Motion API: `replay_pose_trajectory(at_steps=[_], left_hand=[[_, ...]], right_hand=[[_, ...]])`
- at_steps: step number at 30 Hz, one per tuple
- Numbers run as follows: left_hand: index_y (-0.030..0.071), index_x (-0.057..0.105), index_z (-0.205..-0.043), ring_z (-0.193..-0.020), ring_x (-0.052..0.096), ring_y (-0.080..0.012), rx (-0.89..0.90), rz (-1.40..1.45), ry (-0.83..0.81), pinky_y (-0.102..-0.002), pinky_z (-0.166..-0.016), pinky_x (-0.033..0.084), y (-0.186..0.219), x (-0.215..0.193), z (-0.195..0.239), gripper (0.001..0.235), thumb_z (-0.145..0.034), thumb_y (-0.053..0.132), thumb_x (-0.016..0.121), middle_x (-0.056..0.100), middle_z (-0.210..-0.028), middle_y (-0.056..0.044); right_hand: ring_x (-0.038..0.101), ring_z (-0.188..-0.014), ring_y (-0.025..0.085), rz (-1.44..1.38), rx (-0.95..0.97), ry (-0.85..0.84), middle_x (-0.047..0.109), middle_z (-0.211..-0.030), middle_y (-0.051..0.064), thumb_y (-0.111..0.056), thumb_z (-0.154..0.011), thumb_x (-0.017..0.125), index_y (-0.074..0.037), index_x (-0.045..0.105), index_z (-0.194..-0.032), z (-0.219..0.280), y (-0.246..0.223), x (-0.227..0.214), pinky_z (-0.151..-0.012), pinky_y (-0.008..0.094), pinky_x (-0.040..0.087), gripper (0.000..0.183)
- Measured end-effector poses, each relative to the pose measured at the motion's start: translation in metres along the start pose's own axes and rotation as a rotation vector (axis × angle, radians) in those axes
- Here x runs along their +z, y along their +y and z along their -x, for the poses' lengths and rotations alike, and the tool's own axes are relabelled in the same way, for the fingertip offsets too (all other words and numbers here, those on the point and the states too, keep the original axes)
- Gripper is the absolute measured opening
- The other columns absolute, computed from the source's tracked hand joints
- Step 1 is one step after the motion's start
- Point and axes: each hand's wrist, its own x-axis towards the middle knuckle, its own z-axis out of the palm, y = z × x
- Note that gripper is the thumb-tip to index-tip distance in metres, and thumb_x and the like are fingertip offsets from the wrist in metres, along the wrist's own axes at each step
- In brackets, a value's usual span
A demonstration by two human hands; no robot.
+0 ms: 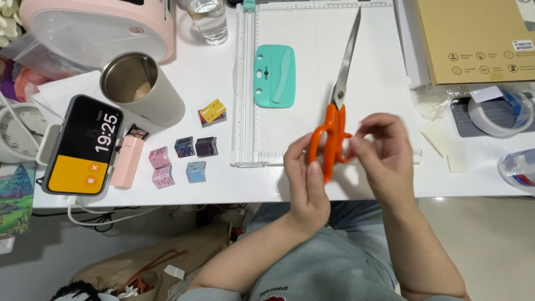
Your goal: The person folds small printed paper pieces into miniature book shapes and stacks them. They then open a cardboard box, remove a white plastic strip, and use orange scissors to cut the strip into short pieces. The person wraps one cut piece around a pink miniature book and trims the excess.
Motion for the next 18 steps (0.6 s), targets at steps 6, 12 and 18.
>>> replay_pose_trajectory(at_steps=[6,12,18], left_hand=[[-0.008,0.031,-0.146,-0.119,0.061,-0.0344,-0.127,0.245,-0.104,-0.044,-0.095,0.058,-0.018,0.009,0.026,0.041,-0.111,0.012,0.028,0.042,-0.134,-0.02],[-0.009,0.028,-0.15,-0.106,0.065,-0.0278,-0.072,-0.128,-0.314,-0.036,-0.08,0.058,-0.014,-0.003,0.019,0.051,-0.107,0.011,0.046,0.058,-0.124,-0.019],[0.016,0.048,-0.152,-0.119,0.057,-0.0313,0.066,-0.56,-0.44,-0.042,-0.102,0.052,-0.008,-0.012,0.013,0.049,-0.108,0.035,0.057,0.049,-0.133,-0.015]], right_hand=[[0.06,-0.094,0.02,-0.125,0.211,-0.078,0.059,-0.095,0.015,-0.014,-0.093,0.067,0.01,0.059,-0.127,0.018,0.005,-0.02,-0.079,0.032,0.057,0.042],[0.062,-0.076,0.015,-0.223,0.191,0.036,0.058,-0.079,0.009,-0.002,-0.092,0.069,0.003,0.061,-0.118,0.03,0.011,-0.042,-0.076,0.032,0.055,0.028],[0.068,-0.1,0.031,-0.485,0.247,-0.132,0.067,-0.101,0.024,-0.01,-0.1,0.062,-0.007,0.048,-0.135,0.043,0.006,-0.068,-0.079,0.038,0.059,0.038]])
